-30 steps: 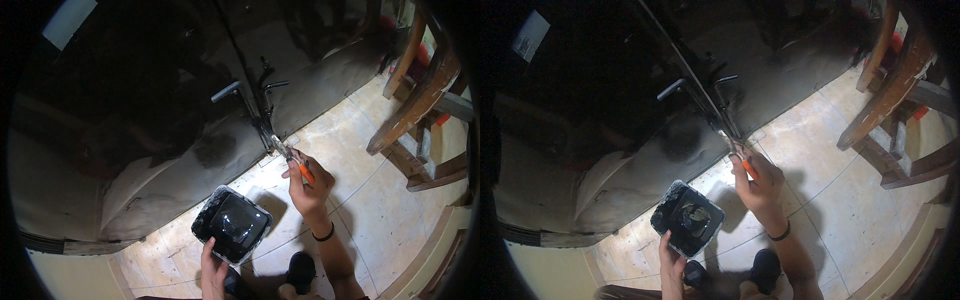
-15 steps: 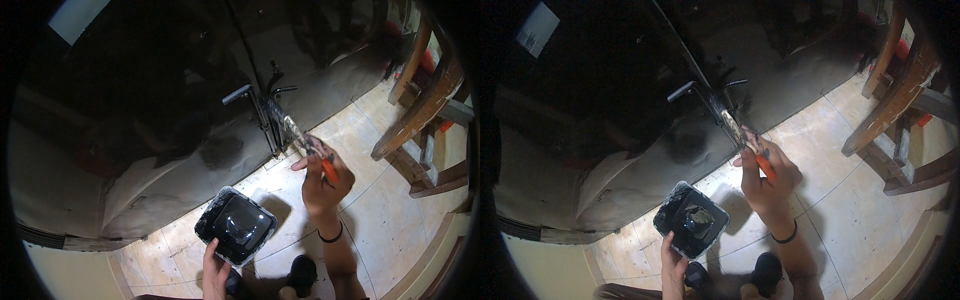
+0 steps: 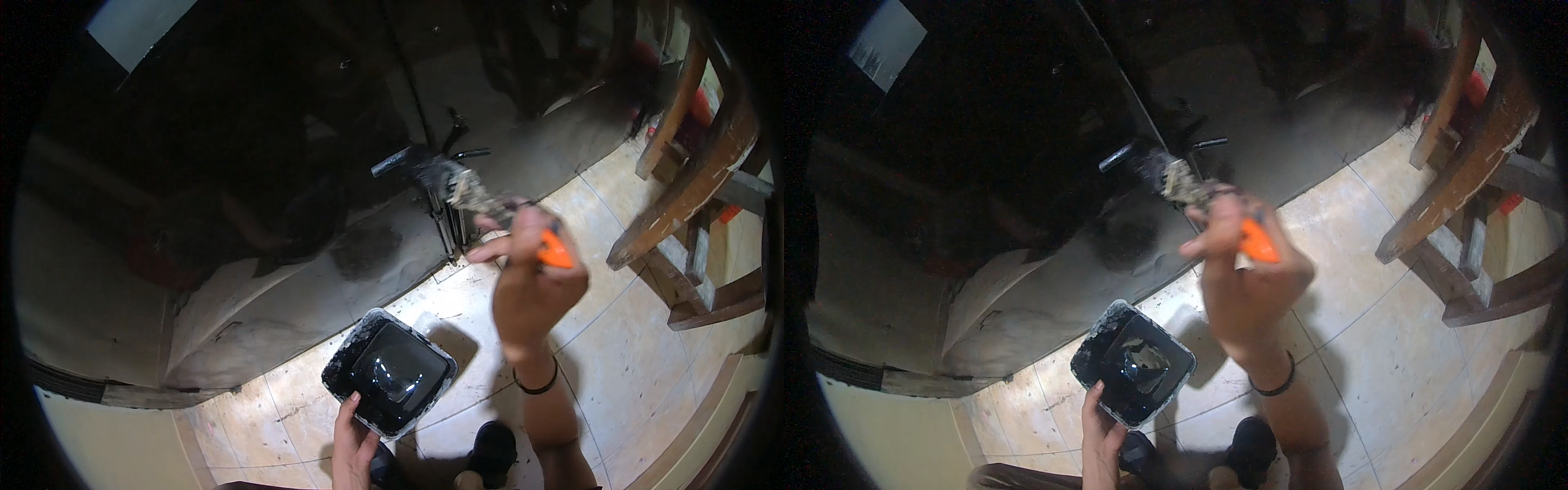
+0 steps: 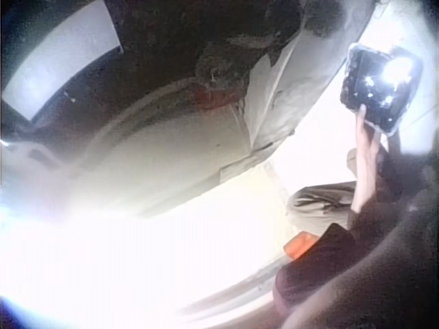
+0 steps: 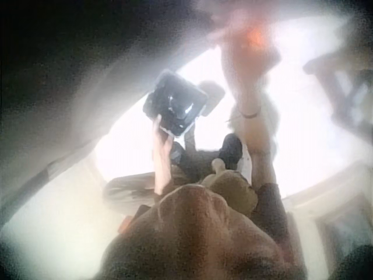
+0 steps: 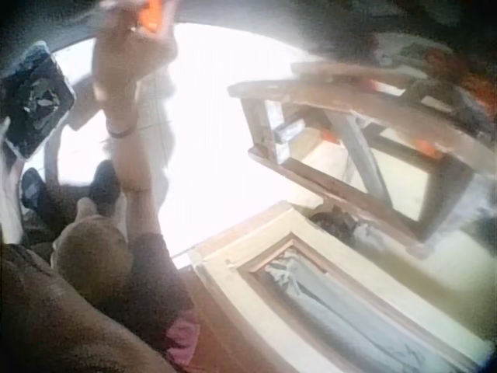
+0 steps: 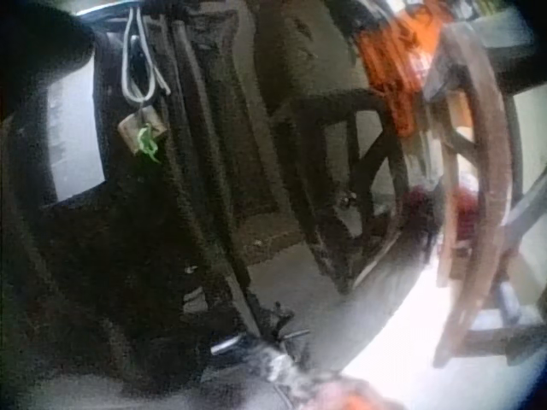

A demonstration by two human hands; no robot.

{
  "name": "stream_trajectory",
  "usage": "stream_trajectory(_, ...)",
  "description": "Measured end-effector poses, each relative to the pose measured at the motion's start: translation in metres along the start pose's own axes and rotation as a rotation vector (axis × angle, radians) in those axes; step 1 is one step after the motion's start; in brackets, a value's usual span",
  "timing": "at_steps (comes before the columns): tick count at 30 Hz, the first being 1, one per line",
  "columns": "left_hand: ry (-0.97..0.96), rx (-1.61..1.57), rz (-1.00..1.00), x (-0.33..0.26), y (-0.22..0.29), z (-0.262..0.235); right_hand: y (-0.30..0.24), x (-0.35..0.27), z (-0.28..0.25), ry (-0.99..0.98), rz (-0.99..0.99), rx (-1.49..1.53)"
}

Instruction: The person paints the lower section of a dark metal gate using a paintbrush dipped in a container of black paint. They apply paint to the flat surfaces and around the metal latch mechanism.

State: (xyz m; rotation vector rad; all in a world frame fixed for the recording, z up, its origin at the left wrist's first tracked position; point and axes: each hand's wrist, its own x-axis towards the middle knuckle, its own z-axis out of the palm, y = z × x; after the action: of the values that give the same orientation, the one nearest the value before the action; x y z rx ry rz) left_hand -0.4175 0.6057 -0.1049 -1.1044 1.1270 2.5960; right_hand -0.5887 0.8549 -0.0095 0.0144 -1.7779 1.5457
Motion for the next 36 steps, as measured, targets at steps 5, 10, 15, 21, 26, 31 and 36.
stream_trajectory(5, 0.027, 0.018, -0.024, 0.001, -0.001, 0.0, -0.003, -0.01, 0.009, -0.031, -0.218, -0.216)
stream_trajectory(10, 0.037, 0.048, -0.041, 0.002, 0.001, -0.002, -0.008, -0.036, 0.031, -0.101, -0.346, -0.056)
stream_trajectory(15, 0.028, 0.045, 0.003, 0.001, -0.002, 0.002, 0.025, -0.017, 0.007, 0.025, -0.193, -0.127)
stream_trajectory(21, 0.039, 0.034, -0.006, 0.001, -0.003, 0.0, 0.004, -0.022, 0.001, -0.039, -0.291, -0.236)
stream_trajectory(26, 0.003, 0.021, -0.001, 0.003, -0.003, 0.002, 0.008, -0.04, 0.02, -0.083, -0.438, -0.079)
stream_trajectory(31, 0.017, 0.011, -0.004, -0.001, -0.002, 0.004, 0.034, -0.024, -0.016, 0.045, -0.385, -0.299)
stream_trajectory(36, 0.034, 0.007, 0.003, 0.001, -0.003, -0.002, 0.032, -0.032, -0.022, -0.027, -0.462, -0.435)
